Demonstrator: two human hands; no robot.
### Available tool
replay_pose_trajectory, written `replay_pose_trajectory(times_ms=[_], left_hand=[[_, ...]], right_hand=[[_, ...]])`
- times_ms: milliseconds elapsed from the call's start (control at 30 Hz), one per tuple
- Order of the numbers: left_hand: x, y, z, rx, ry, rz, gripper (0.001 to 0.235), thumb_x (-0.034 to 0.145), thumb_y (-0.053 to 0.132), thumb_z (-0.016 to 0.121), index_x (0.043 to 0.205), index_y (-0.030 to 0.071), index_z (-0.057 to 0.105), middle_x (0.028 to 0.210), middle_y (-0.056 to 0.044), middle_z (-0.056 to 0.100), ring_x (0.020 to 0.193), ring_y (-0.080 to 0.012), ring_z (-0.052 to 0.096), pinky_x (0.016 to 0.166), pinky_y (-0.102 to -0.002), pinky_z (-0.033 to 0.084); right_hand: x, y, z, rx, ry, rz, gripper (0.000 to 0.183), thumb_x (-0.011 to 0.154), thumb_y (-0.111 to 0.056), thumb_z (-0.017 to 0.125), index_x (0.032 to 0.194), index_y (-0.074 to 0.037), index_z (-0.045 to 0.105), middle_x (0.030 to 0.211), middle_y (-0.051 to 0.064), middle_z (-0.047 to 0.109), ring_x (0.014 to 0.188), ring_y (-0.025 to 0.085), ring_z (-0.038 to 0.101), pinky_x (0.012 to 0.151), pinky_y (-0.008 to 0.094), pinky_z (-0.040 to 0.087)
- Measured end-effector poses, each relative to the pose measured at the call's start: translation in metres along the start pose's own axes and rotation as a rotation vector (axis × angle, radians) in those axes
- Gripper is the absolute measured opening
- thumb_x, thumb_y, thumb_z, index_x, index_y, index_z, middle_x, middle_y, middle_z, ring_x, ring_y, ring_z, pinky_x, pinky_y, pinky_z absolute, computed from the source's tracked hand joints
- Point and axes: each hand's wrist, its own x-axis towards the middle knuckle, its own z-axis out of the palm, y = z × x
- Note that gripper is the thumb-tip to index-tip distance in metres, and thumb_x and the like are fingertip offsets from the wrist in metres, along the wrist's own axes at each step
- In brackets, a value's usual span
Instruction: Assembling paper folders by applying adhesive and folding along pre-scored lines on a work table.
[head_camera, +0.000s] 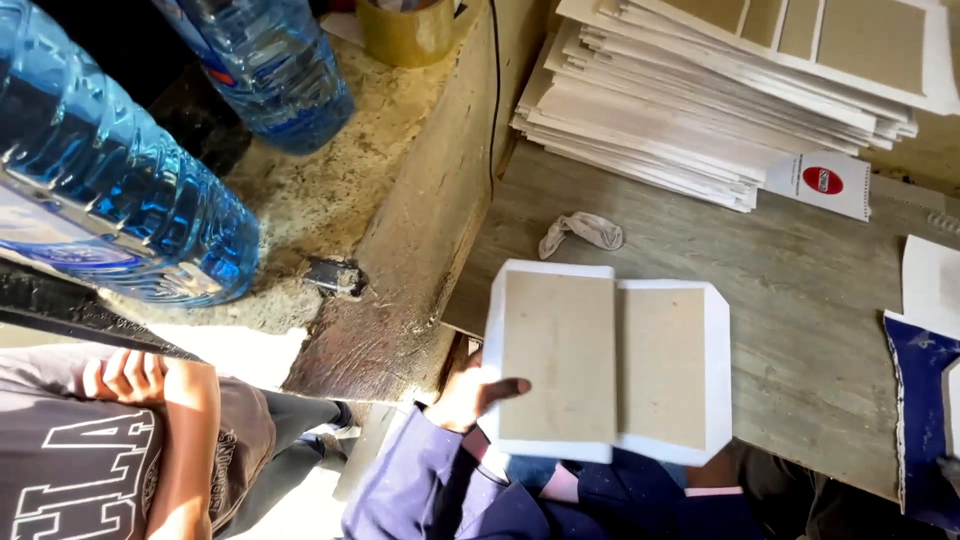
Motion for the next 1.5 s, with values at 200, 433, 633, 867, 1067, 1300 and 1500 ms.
replay_pose_trajectory(times_ms=[200, 433, 633, 867, 1067, 1300, 1500], left_hand=[[-0.004, 0.03, -0.039, 0.21, 0.034, -0.236, 0.079, 0.078, 0.03, 0.084, 0.148, 0.009, 0.054, 0.131, -0.012, 0.077, 0.118, -0.0241, 0.076, 0.102, -0.034, 0.063], [0.011, 0.014, -0.065, 0.167, 0.036, -0.005, 0.073, 0.086, 0.005, 0.075, 0.155, 0.006, 0.05, 0.147, -0.015, 0.07, 0.134, -0.0305, 0.067, 0.113, -0.044, 0.057], [0.032, 0.005, -0.07, 0.224, -0.059, 0.197, 0.092, 0.081, -0.006, 0.07, 0.165, 0.006, 0.034, 0.166, -0.013, 0.049, 0.152, -0.0265, 0.048, 0.123, -0.039, 0.041], [0.093, -0.004, -0.057, 0.182, -0.065, 0.254, 0.055, 0.091, 0.023, 0.081, 0.139, 0.003, 0.065, 0.133, -0.014, 0.076, 0.118, -0.0243, 0.073, 0.098, -0.041, 0.063], [0.116, 0.055, -0.028, 0.349, 0.032, 0.164, 0.059, 0.082, 0.03, 0.087, 0.134, 0.005, 0.075, 0.13, -0.007, 0.079, 0.119, -0.0168, 0.072, 0.104, -0.034, 0.059], [0.161, 0.043, -0.039, 0.603, 0.011, 0.13, 0.052, 0.074, 0.052, 0.086, 0.099, 0.008, 0.071, 0.103, 0.005, 0.061, 0.102, -0.0114, 0.054, 0.09, -0.03, 0.044], [0.189, 0.01, -0.06, 0.401, 0.088, 0.217, 0.039, 0.085, 0.021, 0.093, 0.12, 0.009, 0.081, 0.106, -0.014, 0.078, 0.101, -0.021, 0.07, 0.095, -0.038, 0.057]], right_hand=[[-0.033, -0.066, 0.034, 0.08, 0.156, 0.139, 0.128, 0.071, -0.095, 0.015, 0.173, -0.019, 0.03, 0.168, 0.014, 0.038, 0.154, 0.04, 0.037, 0.124, 0.063, 0.027], [0.001, -0.1, 0.037, -0.438, 0.131, 0.1, 0.064, 0.094, -0.025, 0.062, 0.153, 0.001, 0.057, 0.144, 0.023, 0.067, 0.127, 0.038, 0.064, 0.105, 0.053, 0.05], [0.011, -0.099, -0.018, -0.31, 0.091, -0.032, 0.069, 0.088, -0.001, 0.064, 0.156, 0.003, 0.054, 0.145, 0.027, 0.065, 0.125, 0.044, 0.063, 0.104, 0.059, 0.049], [0.003, -0.083, -0.073, -0.284, 0.136, -0.019, 0.054, 0.1, -0.006, 0.06, 0.153, 0.0, 0.058, 0.138, 0.021, 0.069, 0.117, 0.037, 0.064, 0.097, 0.048, 0.047], [-0.021, -0.124, -0.007, -0.466, 0.285, 0.044, 0.039, 0.109, -0.023, 0.061, 0.14, 0.0, 0.069, 0.13, 0.018, 0.075, 0.117, 0.031, 0.07, 0.105, 0.04, 0.05], [0.016, -0.146, -0.018, -0.671, 0.183, -0.012, 0.031, 0.105, -0.026, 0.068, 0.122, -0.001, 0.077, 0.109, 0.014, 0.08, 0.098, 0.027, 0.073, 0.092, 0.04, 0.051], [0.118, -0.153, 0.022, -0.73, 0.044, -0.348, 0.047, 0.108, -0.013, 0.066, 0.153, 0.0, 0.059, 0.138, 0.03, 0.065, 0.121, 0.038, 0.065, 0.101, 0.057, 0.052]])
